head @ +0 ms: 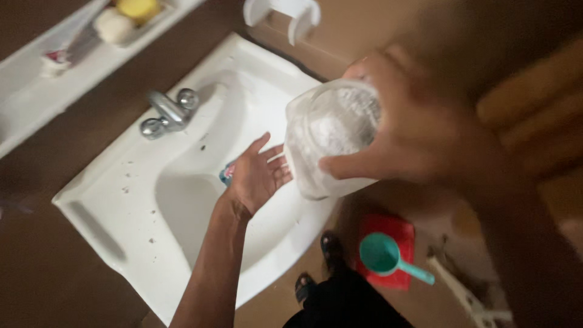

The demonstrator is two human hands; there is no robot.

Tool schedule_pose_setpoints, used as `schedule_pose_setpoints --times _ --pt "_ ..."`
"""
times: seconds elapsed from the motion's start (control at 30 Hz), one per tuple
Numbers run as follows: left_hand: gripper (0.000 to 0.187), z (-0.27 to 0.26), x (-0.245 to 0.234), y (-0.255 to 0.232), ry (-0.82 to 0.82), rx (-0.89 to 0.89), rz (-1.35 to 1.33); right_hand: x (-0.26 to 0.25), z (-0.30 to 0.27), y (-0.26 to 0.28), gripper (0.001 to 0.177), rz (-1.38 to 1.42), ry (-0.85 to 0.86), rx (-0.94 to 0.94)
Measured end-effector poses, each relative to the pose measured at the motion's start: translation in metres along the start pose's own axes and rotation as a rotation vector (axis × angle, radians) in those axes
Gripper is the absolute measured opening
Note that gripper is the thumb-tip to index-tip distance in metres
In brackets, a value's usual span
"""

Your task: The person fills a turquoise cup with water from the sink faucet, then uses a cloth to wipe the sink basin and surrounding surfaces. The person also handles a plastic jar containing a white powder and a cloth, placing them into a red bucket on the floor.

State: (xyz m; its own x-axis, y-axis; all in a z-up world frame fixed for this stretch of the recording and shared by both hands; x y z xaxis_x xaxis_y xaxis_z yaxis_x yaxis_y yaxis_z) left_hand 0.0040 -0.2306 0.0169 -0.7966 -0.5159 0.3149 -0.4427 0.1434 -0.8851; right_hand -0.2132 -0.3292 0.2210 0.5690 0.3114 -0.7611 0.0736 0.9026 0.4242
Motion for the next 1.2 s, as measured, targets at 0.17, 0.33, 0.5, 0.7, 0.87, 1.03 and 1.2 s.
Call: schedule_pose_setpoints --times 0.17,0.33,0.5,0.7,0.87,1.03,1.2 --pt "0.077 -0.007 0.038 0.000 0.162 -0.057 0.220 -0.011 -0.042 -0.016 0.104 -0.094 -0.037 0.147" --pt "0.079 -0.013 0.076 0.006 0.245 -0.075 0.407 -0.005 -0.092 -0.045 0.105 -0.150 0.020 0.375" --pt "0.074 -0.025 0.098 0.031 0.225 -0.126 0.358 0.012 -0.130 -0.070 0.105 -0.142 0.109 0.590" --pt "0.068 -0.018 0.139 0.088 0.326 -0.127 0.357 0.035 -0.193 -0.132 0.101 -0.059 0.177 0.725" --pt "0.066 -0.011 0.149 0.169 0.293 -0.198 0.407 0.061 -0.241 -0.168 0.114 -0.079 0.206 0.680" --pt "0.065 -0.013 0.145 0.261 0.054 -0.375 0.422 0.090 -0.295 -0.213 0.115 -0.085 0.223 0.640" --pt "0.062 -0.014 0.145 0.337 0.014 -0.434 0.413 0.130 -0.339 -0.255 0.123 -0.098 0.233 0.648"
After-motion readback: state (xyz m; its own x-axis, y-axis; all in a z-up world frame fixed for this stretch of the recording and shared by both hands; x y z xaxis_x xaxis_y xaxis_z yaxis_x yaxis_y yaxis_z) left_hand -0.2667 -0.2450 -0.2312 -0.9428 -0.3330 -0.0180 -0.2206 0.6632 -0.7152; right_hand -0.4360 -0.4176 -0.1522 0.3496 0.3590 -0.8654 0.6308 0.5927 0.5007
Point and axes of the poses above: each hand's wrist, its own z-axis towards the middle knuckle, its own x-axis out of the palm, y = z × x, the point moved 6 cm from there along z, towards the middle knuckle, and after that the axes turned 9 degrees about z, right-handed, at the moved point
